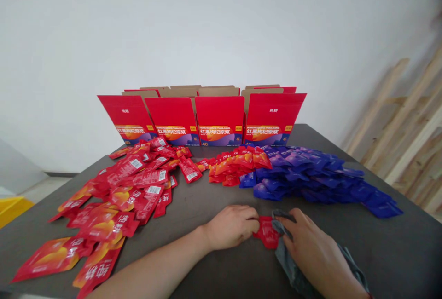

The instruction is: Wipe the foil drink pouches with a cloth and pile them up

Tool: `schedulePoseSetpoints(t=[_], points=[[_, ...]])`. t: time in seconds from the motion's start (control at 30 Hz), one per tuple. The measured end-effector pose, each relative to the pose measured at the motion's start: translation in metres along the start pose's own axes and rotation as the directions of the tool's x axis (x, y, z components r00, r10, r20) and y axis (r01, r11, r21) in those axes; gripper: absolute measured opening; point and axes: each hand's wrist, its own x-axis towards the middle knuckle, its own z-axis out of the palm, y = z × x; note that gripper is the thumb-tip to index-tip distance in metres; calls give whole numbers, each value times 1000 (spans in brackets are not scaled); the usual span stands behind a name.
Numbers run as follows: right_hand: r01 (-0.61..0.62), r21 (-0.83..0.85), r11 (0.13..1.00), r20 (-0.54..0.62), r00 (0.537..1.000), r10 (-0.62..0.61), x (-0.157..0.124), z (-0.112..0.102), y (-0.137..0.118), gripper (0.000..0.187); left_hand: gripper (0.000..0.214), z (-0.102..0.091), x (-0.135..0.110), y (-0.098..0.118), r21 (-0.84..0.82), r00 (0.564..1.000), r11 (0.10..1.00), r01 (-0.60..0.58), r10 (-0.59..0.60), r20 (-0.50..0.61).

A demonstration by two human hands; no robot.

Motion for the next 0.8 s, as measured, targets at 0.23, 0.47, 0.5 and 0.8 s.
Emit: schedulePoseSetpoints(t=[0.23,0.47,0.5,0.8], points=[[-97,-62,993,-89,992,91,-17,-1,43,34,8,1,0,0,-131,997,989,62,-66,-26],[53,20,998,17,998,-53,-11,-9,-44,44,11,2,0,0,-170,994,980,107,-109,-2],[66,14,998,20,998,-66,-10,-8,-52,45,9,3,0,-1,-161,994,981,104,-105,5],[17,-65,998,-46,999,-20,-26,11,10,44,4,3,-1,-1,-6,998,998,56,-56,14]])
